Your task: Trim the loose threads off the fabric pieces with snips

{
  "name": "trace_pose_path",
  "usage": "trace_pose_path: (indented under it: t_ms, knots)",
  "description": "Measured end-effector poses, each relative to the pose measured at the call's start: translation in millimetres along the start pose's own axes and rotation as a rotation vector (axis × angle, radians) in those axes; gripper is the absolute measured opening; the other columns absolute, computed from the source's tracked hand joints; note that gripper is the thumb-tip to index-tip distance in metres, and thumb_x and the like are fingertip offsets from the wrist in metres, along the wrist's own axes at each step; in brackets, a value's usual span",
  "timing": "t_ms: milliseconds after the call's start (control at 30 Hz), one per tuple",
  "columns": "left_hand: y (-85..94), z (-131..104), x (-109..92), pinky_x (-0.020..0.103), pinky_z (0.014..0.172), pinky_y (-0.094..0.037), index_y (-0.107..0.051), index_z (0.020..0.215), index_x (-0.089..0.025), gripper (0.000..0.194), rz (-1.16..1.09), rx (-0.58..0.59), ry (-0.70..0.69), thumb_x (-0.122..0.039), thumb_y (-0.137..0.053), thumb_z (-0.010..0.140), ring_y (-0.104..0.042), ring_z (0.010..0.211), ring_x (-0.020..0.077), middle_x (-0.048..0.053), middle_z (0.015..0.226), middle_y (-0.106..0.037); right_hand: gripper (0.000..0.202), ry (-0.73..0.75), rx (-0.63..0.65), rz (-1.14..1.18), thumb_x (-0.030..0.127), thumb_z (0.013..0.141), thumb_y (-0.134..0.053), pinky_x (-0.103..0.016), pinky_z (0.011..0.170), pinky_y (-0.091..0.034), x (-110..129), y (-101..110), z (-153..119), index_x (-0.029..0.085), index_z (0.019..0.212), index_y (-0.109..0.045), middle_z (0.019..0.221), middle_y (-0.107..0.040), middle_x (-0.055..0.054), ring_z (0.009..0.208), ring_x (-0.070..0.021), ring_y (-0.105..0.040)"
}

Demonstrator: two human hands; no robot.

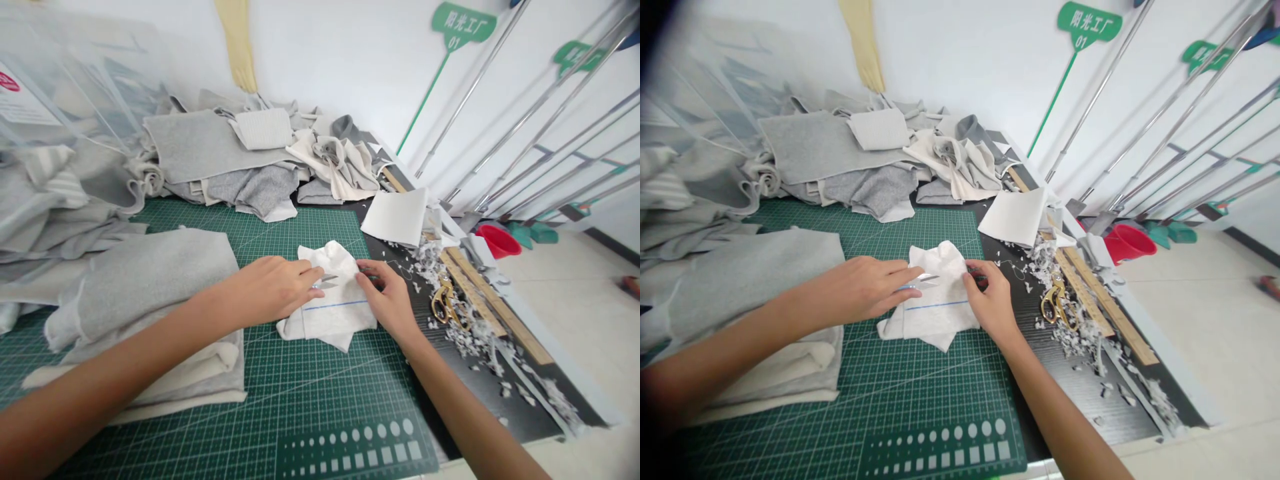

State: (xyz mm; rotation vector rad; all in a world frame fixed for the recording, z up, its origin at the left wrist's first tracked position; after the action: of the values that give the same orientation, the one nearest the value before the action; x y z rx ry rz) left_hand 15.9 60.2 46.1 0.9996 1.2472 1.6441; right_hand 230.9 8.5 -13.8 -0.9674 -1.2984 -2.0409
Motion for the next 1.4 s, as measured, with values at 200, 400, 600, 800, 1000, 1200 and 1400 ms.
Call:
trace_pose_path:
  t_ms: [200, 400, 600, 800, 1000, 1200, 1400]
  knots:
    - [-7.4, 0.7, -2.1, 0.030, 0.045, -0.035, -0.062, 0.100, -0.015, 0.031, 0.054, 0.058, -0.049, -0.036, -0.040, 0.099, -0.064, 0.057, 0.0205, 0.004, 0.078, -0.068, 0.024, -0.025, -0.003, 0.008, 0.026, 0.084, -0.059, -0.034, 0.075, -0.049, -2.6, -0.7, -0.1, 0.019, 0.106, -0.066, 0.102, -0.070, -0.007, 0.088, -0.0199, -0.065]
    - [-2.4, 1.4, -2.1, 0.030, 0.043, -0.032, -0.060, 0.102, -0.015, 0.033, 0.058, -0.033, -0.060, -0.037, -0.036, 0.101, -0.064, 0.057, 0.0189, 0.004, 0.080, -0.067, 0.026, -0.035, -0.007, 0.035, 0.027, 0.084, -0.059, -0.034, 0.075, -0.050, -1.8, 0.3, -0.2, 0.018, 0.107, -0.065, 0.106, -0.069, -0.008, 0.088, -0.0198, -0.064]
    - [-8.5, 2.9, -3.9, 0.029, 0.042, -0.028, -0.060, 0.098, -0.014, 0.026, 0.054, -0.015, -0.051, -0.036, -0.046, 0.098, -0.062, 0.055, 0.0185, 0.003, 0.078, -0.066, 0.026, -0.030, -0.006, 0.023, 0.028, 0.084, -0.059, -0.035, 0.076, -0.050, -1.4, 0.2, -0.4, 0.019, 0.107, -0.065, 0.107, -0.068, -0.008, 0.089, -0.0198, -0.064]
    - [4.6, -2.2, -13.0, 0.028, 0.043, -0.023, -0.060, 0.109, -0.020, 0.017, -0.018, 0.021, -0.078, -0.026, -0.052, 0.094, -0.059, 0.053, 0.0166, 0.001, 0.075, -0.064, 0.027, -0.036, -0.005, 0.031, 0.029, 0.085, -0.059, -0.034, 0.075, -0.051, -2.3, 0.3, -0.5, 0.018, 0.108, -0.064, 0.107, -0.068, -0.009, 0.089, -0.0198, -0.064]
    - [14.3, -1.8, -14.1, 0.031, 0.049, -0.035, -0.061, 0.116, -0.021, 0.044, -0.159, 0.076, 0.036, -0.052, -0.037, 0.096, -0.063, 0.062, 0.0222, 0.005, 0.082, -0.066, 0.027, -0.042, -0.008, 0.031, 0.030, 0.085, -0.059, -0.035, 0.077, -0.051, -2.4, 0.1, -0.8, 0.018, 0.109, -0.064, 0.110, -0.068, -0.009, 0.091, -0.0207, -0.064]
    - [8.2, -0.4, 2.2, 0.030, 0.060, -0.042, -0.068, 0.109, -0.027, 0.037, -0.334, 0.093, 0.057, -0.049, -0.041, 0.096, -0.065, 0.073, 0.0202, 0.004, 0.088, -0.068, 0.028, -0.040, -0.010, 0.025, 0.031, 0.085, -0.060, -0.036, 0.077, -0.051, -3.3, 0.4, -1.2, 0.019, 0.109, -0.064, 0.110, -0.068, -0.009, 0.091, -0.0207, -0.064]
    - [-1.9, 0.8, 8.3, 0.029, 0.070, -0.045, -0.067, 0.109, -0.019, 0.035, -0.441, 0.019, -0.003, -0.046, -0.049, 0.094, -0.066, 0.084, 0.0191, 0.006, 0.094, -0.070, 0.027, -0.049, 0.002, 0.031, 0.031, 0.085, -0.059, -0.036, 0.078, -0.051, -1.7, -0.1, -1.3, 0.019, 0.110, -0.063, 0.110, -0.068, -0.009, 0.093, -0.0213, -0.064]
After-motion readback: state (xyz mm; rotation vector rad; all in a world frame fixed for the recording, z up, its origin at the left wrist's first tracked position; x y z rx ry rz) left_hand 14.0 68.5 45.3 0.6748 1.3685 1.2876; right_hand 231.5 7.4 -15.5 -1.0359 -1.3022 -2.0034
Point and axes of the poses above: each hand's wrist, its own z-axis towards the middle knuckle, its own y-axis out of the back of the hand, x = y × z, the point moved 3 cm from there along z, towards the middle knuckle
